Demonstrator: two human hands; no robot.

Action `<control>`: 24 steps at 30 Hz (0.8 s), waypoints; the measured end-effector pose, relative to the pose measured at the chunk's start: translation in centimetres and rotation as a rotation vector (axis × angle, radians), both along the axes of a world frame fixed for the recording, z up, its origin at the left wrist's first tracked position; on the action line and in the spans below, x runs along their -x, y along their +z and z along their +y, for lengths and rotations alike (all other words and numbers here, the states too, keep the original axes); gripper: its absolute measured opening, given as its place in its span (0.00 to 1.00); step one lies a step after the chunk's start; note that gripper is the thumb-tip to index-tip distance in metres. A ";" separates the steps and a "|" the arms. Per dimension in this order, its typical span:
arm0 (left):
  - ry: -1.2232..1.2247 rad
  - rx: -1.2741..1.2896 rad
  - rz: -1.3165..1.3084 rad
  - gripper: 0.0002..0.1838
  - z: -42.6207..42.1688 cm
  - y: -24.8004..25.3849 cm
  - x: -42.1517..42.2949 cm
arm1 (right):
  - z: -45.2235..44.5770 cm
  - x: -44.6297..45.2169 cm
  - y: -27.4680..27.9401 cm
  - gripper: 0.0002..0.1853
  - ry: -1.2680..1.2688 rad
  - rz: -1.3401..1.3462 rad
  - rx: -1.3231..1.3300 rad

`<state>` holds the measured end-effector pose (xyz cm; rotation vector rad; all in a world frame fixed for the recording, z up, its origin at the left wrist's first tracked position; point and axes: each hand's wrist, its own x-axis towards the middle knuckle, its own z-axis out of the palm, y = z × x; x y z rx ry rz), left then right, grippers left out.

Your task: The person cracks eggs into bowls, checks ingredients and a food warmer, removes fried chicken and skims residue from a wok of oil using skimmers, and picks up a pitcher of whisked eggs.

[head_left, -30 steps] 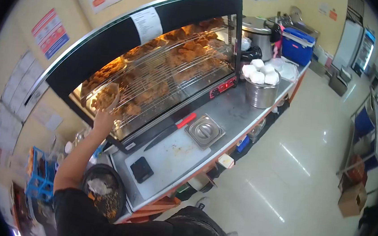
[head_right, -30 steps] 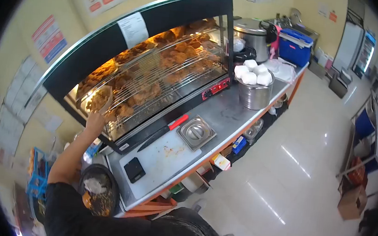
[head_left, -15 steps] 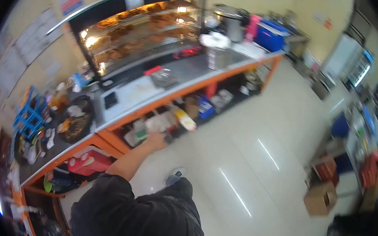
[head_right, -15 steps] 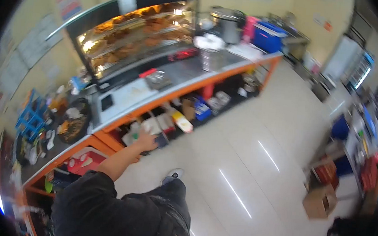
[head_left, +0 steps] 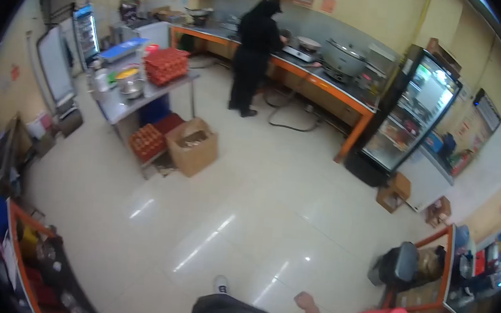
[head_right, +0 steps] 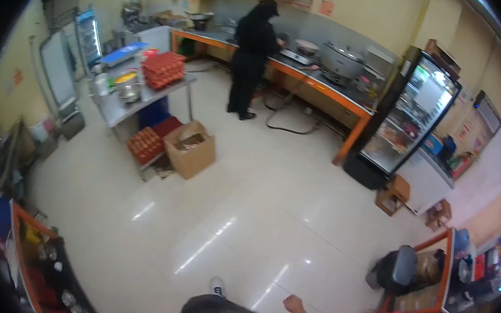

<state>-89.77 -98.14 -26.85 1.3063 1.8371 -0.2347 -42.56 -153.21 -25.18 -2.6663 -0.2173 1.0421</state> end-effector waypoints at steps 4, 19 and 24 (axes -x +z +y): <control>-0.186 -0.243 -0.274 0.09 17.4 -1.0 -24.1 | -8.4 1.6 -4.4 0.20 -0.193 0.224 0.394; -1.731 0.326 -0.398 0.27 9.0 10.1 -102.4 | 4.2 -49.3 -10.9 0.14 -0.110 0.073 0.082; -0.422 0.030 -0.361 0.19 21.4 -0.9 -88.8 | 5.5 -75.4 -8.7 0.12 -0.171 -0.149 -0.114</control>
